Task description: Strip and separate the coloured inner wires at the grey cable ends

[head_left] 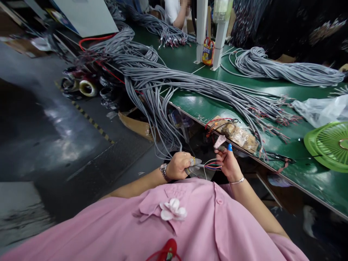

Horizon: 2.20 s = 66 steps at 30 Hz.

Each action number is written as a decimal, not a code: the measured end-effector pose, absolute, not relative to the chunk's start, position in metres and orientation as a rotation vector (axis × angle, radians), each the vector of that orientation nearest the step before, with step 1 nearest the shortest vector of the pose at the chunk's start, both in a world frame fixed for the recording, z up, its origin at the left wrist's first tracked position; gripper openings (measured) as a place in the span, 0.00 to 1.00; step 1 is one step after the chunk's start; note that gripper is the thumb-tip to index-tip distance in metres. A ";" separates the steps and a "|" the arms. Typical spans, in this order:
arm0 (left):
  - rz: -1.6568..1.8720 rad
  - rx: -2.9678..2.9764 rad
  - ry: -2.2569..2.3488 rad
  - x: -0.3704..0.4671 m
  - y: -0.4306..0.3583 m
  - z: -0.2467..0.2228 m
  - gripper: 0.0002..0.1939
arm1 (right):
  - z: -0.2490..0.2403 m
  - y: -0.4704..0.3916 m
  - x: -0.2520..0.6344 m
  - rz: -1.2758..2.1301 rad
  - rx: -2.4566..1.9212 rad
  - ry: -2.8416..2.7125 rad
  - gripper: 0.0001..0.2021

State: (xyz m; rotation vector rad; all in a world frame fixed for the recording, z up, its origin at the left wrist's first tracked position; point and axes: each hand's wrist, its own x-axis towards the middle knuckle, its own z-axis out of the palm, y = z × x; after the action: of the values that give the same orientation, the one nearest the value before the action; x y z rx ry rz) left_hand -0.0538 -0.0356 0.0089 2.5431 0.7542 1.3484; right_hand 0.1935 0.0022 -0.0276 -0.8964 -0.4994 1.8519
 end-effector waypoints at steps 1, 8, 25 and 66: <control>1.351 2.544 0.781 -0.056 -0.039 0.007 0.06 | -0.028 0.000 0.194 1.854 -0.895 -0.503 0.24; 1.429 2.455 1.058 -0.061 -0.051 -0.003 0.13 | -0.021 -0.016 0.193 1.776 -0.966 -0.637 0.16; 1.121 2.268 0.825 -0.043 0.000 0.019 0.20 | -0.005 0.005 0.198 1.778 -1.028 -0.688 0.24; 0.938 2.271 0.582 -0.044 0.004 0.007 0.21 | -0.011 -0.008 0.193 1.802 -1.035 -0.764 0.19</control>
State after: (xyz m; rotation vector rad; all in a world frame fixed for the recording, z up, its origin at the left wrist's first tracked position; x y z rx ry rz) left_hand -0.0435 0.0045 0.0070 2.2714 0.5824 0.9376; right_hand 0.1932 -0.0080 -0.0115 -1.0348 -0.7639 1.8016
